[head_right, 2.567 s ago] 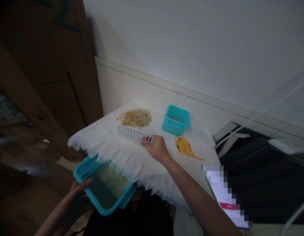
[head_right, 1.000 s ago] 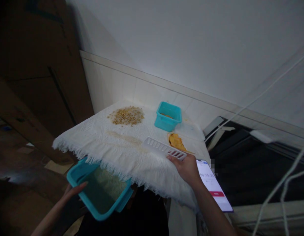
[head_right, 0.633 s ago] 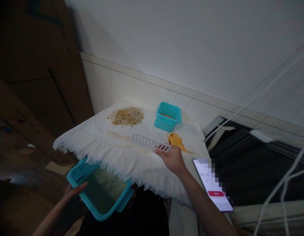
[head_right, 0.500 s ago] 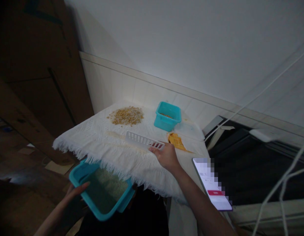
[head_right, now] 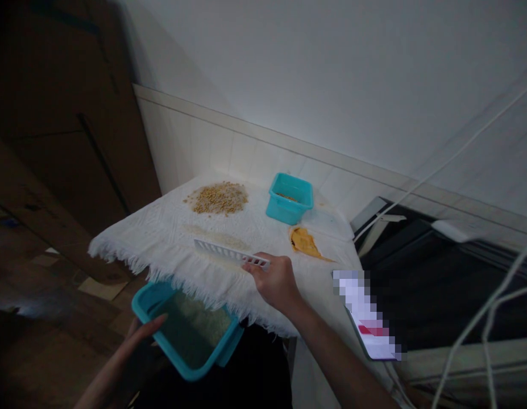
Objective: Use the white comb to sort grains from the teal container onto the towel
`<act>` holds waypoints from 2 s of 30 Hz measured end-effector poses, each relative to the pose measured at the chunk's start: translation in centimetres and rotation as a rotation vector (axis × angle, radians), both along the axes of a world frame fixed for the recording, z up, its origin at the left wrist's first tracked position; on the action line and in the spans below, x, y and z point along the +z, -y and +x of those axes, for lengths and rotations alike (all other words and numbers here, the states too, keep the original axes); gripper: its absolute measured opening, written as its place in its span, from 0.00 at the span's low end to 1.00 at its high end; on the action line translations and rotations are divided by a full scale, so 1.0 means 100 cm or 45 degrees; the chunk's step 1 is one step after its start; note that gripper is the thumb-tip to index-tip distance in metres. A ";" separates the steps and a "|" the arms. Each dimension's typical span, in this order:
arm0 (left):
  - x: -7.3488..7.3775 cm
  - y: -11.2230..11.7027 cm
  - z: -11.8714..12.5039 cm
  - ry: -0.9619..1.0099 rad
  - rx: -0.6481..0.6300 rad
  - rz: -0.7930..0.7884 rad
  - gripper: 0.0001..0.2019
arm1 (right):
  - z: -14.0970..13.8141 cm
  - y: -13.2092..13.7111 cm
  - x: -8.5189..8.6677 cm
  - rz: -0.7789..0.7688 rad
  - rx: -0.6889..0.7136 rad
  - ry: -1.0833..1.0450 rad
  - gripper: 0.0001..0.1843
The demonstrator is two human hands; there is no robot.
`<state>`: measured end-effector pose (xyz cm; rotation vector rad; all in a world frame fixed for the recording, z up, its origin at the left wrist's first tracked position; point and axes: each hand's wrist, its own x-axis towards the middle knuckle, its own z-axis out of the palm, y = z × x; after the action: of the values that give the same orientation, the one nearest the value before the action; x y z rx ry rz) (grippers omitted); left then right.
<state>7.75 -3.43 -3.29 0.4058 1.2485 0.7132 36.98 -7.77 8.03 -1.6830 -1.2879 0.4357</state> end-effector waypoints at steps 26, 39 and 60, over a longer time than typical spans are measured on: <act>0.022 0.023 0.025 0.043 -0.042 0.066 0.41 | -0.010 0.122 -0.001 0.304 -0.080 0.615 0.13; 0.036 0.019 0.018 0.039 -0.055 0.048 0.38 | 0.006 0.105 -0.006 0.350 -0.223 0.713 0.16; 0.039 0.018 0.011 0.057 0.005 0.028 0.45 | -0.026 0.114 0.002 0.402 0.112 0.923 0.19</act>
<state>8.87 -5.23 0.61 0.4032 1.2007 0.7362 34.42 -19.22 8.21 -1.5605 -1.8354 -0.3606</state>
